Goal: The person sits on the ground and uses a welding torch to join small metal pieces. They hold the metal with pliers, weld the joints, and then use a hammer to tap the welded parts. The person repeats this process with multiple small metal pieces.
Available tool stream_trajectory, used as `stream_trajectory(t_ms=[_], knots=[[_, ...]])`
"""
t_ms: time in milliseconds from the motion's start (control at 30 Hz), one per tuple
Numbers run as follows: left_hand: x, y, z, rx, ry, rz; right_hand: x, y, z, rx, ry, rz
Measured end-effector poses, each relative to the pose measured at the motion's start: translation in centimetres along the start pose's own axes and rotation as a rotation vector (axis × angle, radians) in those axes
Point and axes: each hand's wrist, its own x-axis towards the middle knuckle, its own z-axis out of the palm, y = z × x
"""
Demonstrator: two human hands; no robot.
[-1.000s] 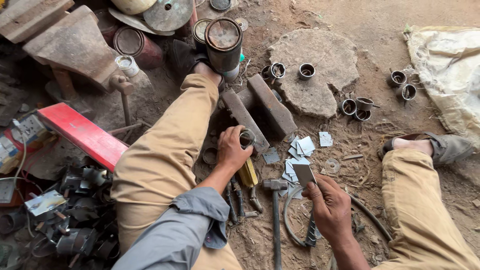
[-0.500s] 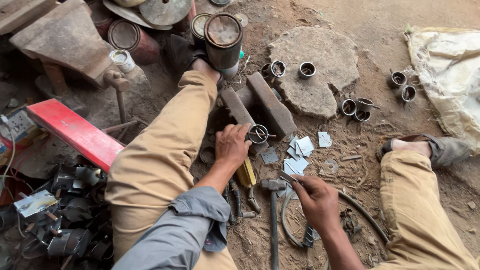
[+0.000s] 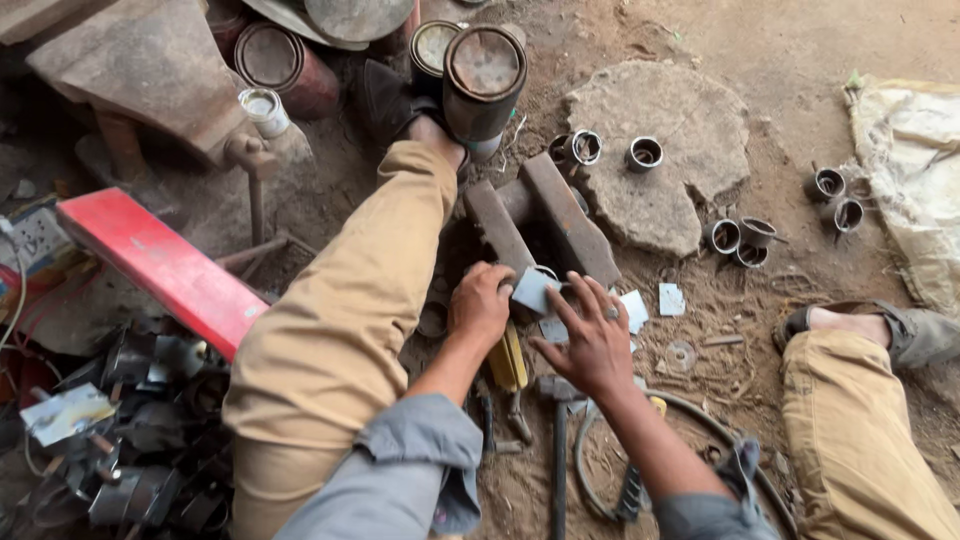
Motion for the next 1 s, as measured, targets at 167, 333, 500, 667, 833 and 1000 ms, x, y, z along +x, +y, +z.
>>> stream_trajectory(t_ms=[167, 333, 500, 667, 833, 1000], knots=[[0.2, -1.1, 1.2, 0.014, -0.018, 0.022, 0.8, -0.3, 0.0, 0.178, -0.016, 0.116], [0.4, -1.3, 0.9, 0.040, -0.121, -0.079, 3.3, 0.3, 0.2, 0.255, -0.114, 0.084], [0.6, -0.7, 0.6, 0.096, -0.188, -0.094, 3.9, 1.1, -0.7, 0.225, -0.124, 0.022], [0.8, -0.8, 1.1, 0.265, -0.145, 0.017, 4.4, 1.2, -1.4, 0.247, -0.201, 0.053], [0.8, -1.4, 1.5, 0.246, -0.112, 0.035, 4.8, 1.1, -0.9, 0.374, -0.172, 0.078], [1.2, -1.4, 1.6, 0.061, -0.080, -0.068, 3.9, 0.1, -0.3, 0.424, -0.057, 0.139]])
